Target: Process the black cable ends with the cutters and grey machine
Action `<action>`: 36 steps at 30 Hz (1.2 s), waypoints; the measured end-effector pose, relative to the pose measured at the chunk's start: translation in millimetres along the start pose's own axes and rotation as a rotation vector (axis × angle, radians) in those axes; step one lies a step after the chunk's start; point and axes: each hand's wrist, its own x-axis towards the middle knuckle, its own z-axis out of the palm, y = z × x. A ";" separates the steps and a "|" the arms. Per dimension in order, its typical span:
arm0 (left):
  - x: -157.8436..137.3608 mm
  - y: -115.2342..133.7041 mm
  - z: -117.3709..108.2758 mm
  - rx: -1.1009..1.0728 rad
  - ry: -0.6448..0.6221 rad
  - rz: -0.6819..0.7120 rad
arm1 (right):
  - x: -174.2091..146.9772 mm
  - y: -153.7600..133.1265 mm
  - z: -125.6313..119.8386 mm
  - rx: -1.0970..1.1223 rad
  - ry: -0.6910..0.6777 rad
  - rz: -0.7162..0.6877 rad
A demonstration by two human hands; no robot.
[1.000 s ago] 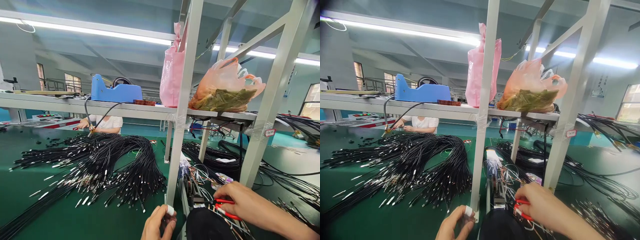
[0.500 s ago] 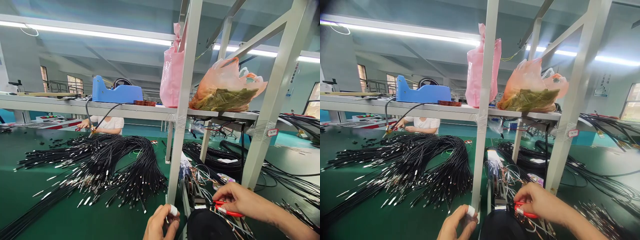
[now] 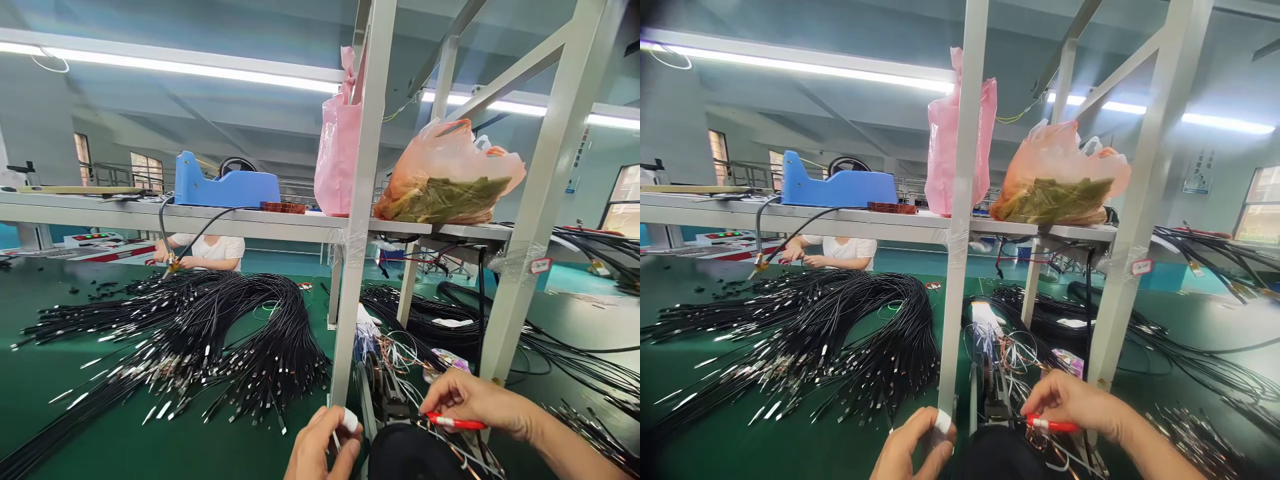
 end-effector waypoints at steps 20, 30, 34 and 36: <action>49.6 24.8 12.5 -0.009 -0.096 0.079 | -6.0 -35.7 -7.0 -0.187 -0.024 -0.102; 48.6 30.7 3.6 0.064 -0.153 0.162 | -27.2 -17.9 0.9 -0.046 0.084 -0.134; 51.1 39.0 2.4 0.118 -0.211 0.181 | -36.6 6.7 -2.3 -0.074 0.223 -0.147; 53.9 41.9 2.2 0.151 -0.220 0.194 | -44.8 23.1 0.5 -0.092 0.271 -0.136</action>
